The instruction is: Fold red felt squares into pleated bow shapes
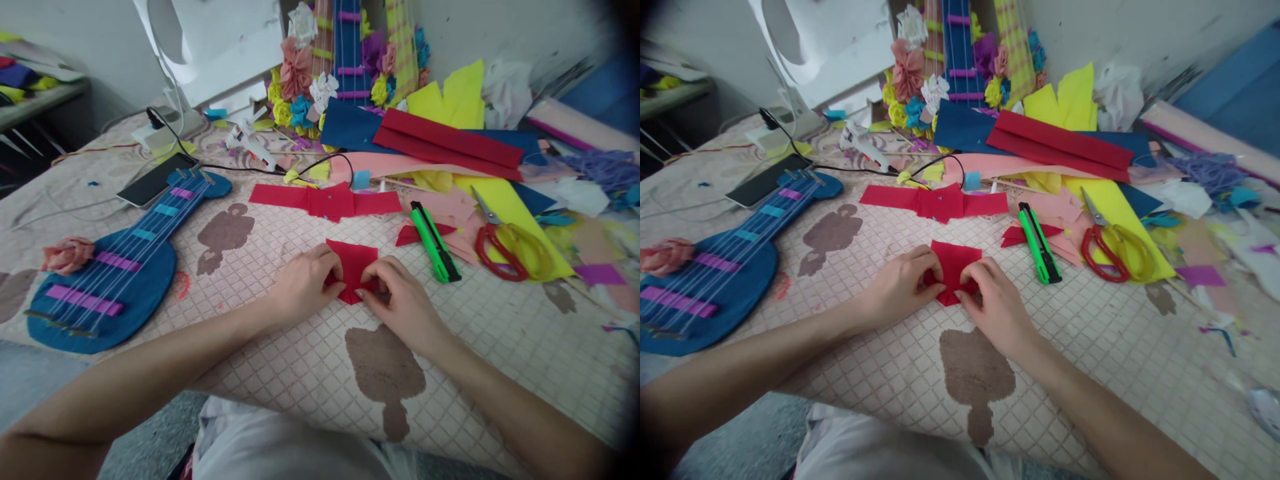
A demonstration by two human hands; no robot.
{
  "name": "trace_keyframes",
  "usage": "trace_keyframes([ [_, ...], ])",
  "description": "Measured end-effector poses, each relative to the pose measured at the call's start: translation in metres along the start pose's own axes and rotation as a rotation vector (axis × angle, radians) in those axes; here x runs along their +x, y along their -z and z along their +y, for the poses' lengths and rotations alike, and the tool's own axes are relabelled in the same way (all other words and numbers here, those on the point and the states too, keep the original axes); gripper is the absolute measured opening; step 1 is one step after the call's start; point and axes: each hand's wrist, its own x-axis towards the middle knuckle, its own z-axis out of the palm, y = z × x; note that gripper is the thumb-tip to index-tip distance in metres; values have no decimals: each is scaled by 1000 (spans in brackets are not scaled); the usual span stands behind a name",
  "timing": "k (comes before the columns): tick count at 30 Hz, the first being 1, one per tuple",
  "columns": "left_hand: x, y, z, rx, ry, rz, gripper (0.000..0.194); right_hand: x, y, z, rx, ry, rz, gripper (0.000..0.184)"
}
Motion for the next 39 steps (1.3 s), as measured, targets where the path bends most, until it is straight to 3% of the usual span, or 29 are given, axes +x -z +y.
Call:
trace_keyframes([
  [20, -1, -1, -1, -6, -36, 15, 3, 0, 0, 3, -4, 10, -16, 7],
  [39, -2, -5, -1, 6, -44, 43, 5, -1, 0, 0, 31, 22, -23, 18],
])
